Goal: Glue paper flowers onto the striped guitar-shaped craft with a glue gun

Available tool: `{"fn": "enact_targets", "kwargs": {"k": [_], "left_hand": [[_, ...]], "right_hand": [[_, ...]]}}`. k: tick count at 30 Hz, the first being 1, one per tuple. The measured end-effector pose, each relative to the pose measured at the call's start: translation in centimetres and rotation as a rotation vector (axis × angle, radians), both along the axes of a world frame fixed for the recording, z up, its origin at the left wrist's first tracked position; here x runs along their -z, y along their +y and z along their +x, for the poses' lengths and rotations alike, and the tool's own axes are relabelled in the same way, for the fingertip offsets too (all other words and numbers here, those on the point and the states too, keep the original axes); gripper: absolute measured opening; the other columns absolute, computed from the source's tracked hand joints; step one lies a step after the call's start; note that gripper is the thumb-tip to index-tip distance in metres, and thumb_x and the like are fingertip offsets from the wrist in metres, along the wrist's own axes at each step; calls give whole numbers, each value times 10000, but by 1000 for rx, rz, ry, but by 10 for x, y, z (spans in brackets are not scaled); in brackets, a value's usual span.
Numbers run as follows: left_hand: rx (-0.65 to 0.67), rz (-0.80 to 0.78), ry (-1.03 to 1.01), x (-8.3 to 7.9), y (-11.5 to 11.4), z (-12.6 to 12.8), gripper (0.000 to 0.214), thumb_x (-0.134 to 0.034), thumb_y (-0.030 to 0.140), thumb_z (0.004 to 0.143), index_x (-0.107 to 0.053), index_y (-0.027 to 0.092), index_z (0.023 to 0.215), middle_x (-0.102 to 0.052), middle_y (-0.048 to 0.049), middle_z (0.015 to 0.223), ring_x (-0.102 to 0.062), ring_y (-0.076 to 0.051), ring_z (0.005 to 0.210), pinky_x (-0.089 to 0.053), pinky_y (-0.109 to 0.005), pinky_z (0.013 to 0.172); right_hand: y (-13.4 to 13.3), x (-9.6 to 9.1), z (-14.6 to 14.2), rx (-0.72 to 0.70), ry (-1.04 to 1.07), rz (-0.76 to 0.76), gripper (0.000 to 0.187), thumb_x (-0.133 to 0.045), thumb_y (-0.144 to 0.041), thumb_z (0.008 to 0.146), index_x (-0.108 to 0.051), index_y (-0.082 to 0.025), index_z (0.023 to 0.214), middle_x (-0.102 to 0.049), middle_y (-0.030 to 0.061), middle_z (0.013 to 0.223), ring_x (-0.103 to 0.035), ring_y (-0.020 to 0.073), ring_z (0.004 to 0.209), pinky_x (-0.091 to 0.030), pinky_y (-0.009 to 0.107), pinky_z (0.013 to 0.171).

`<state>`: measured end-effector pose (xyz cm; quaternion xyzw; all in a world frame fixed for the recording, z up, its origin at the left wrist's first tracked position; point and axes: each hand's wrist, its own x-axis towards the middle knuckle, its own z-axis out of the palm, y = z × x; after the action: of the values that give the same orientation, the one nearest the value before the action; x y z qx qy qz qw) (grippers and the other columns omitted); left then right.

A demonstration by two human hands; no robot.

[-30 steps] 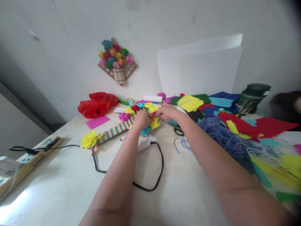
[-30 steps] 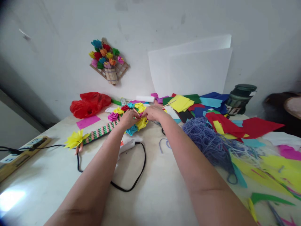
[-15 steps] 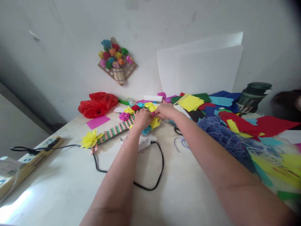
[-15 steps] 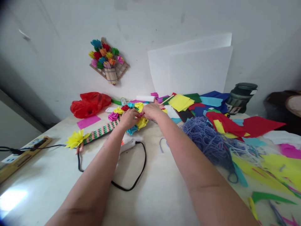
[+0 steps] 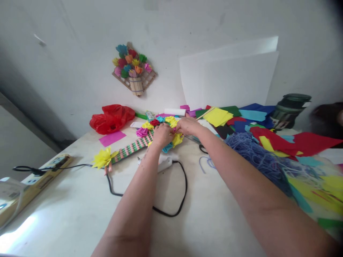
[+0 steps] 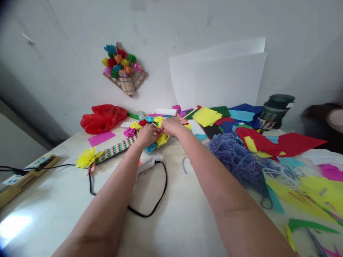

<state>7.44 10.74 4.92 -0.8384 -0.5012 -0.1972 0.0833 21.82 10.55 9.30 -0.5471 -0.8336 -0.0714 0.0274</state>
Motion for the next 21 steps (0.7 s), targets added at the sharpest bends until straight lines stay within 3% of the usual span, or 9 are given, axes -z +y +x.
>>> {"fn": "enact_targets", "kwargs": {"k": [11, 21], "left_hand": [[-3, -63, 18, -3, -1, -1, 235, -541, 242, 711, -727, 238, 855, -654, -43, 1014, -515, -241, 989, -408, -361, 872], [23, -102, -17, -3, 1, -1, 257, -504, 255, 760, -726, 248, 890, -655, -30, 1056, -514, -239, 1005, -406, -356, 876]], "right_hand": [[4, 3, 1, -26, 8, -2, 239, -555, -278, 770, -724, -318, 933, -706, 44, 942, -610, 211, 861, -400, 297, 768], [3, 2, 3, 27, 25, -57, 252, -559, -330, 770, -716, -317, 966, -700, 37, 966, -566, 246, 973, -404, 304, 799]]}}
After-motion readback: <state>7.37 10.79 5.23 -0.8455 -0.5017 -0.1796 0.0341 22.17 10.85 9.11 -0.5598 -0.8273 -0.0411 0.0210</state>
